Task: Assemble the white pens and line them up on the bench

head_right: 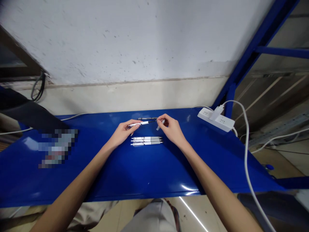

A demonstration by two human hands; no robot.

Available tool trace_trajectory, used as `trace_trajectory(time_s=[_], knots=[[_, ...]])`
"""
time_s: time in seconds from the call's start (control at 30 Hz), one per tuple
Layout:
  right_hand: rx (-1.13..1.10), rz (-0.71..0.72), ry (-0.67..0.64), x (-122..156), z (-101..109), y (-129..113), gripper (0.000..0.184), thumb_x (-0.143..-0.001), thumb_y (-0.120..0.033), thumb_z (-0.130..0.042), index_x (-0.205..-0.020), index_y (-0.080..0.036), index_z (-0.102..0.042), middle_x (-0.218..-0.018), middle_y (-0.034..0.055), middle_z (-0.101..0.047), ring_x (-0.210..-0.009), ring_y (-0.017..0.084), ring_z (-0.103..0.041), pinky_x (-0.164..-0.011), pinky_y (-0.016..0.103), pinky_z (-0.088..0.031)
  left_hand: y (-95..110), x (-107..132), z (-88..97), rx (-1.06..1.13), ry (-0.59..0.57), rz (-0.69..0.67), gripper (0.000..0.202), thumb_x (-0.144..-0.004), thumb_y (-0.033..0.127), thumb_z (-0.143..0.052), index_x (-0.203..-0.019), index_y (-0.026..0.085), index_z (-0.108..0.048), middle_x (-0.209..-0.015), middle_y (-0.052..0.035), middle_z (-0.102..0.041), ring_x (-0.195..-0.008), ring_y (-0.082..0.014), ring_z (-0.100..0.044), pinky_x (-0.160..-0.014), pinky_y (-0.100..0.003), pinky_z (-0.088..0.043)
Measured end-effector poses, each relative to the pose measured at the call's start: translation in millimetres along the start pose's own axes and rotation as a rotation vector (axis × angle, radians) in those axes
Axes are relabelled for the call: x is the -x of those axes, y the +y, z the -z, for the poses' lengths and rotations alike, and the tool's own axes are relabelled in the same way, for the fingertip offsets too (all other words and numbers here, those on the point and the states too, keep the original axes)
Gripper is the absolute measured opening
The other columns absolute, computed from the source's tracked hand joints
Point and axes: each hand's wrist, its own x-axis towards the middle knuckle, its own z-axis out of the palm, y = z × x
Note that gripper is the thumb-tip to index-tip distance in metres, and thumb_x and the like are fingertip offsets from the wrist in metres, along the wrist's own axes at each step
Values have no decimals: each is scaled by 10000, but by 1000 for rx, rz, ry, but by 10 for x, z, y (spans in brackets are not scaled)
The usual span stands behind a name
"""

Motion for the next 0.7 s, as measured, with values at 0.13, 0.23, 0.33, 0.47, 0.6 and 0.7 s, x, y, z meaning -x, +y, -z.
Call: trace_trajectory(time_s=[0.13,0.23,0.33,0.47,0.6,0.7], knots=[[2,-15,-53,15,-13,-24,193,-955,-425,-644,-953,-234,-673,-820,18,-707,-731,197,-666,-710,326,-479,31,4,-2,6,-4,14,284,-968,386,-662,-1172,232,-789,-1184,-90,-766,-838,-184,-646,-690,-284,-482],[16,-37,-88,29,-8,-61,217,-980,-435,-609,-918,-234,-658,-777,17,-710,-706,192,-646,-705,325,-471,38,6,-1,0,0,11,293,-969,389,-660,-1178,228,-788,-1182,-93,-765,-845,-186,-643,-700,-288,-477],[14,-50,-101,29,-5,-69,247,-993,-443,-587,-885,-231,-656,-777,18,-712,-704,186,-640,-707,322,-470,38,6,-2,-9,-1,5,294,-971,388,-658,-1176,225,-790,-1171,-94,-762,-844,-183,-638,-701,-286,-471],[-2,-61,-117,18,-10,-45,262,-992,-433,-582,-858,-224,-667,-784,18,-711,-715,181,-645,-711,317,-472,30,6,-4,-10,-6,8,298,-965,390,-665,-1177,223,-791,-1133,-93,-763,-836,-184,-636,-686,-281,-463],[-1,-58,-131,19,-9,-43,297,-997,-445,-565,-837,-216,-666,-761,22,-703,-713,184,-642,-711,317,-473,23,7,-2,-4,-3,0,304,-964,401,-665,-1177,225,-791,-1146,-93,-760,-855,-193,-638,-698,-288,-467],[11,-64,-140,19,-3,-53,317,-1001,-459,-556,-839,-212,-671,-757,25,-704,-714,186,-642,-716,318,-475,28,8,1,2,-4,-2,310,-962,404,-668,-1181,222,-792,-1132,-92,-758,-866,-197,-637,-707,-291,-465]])
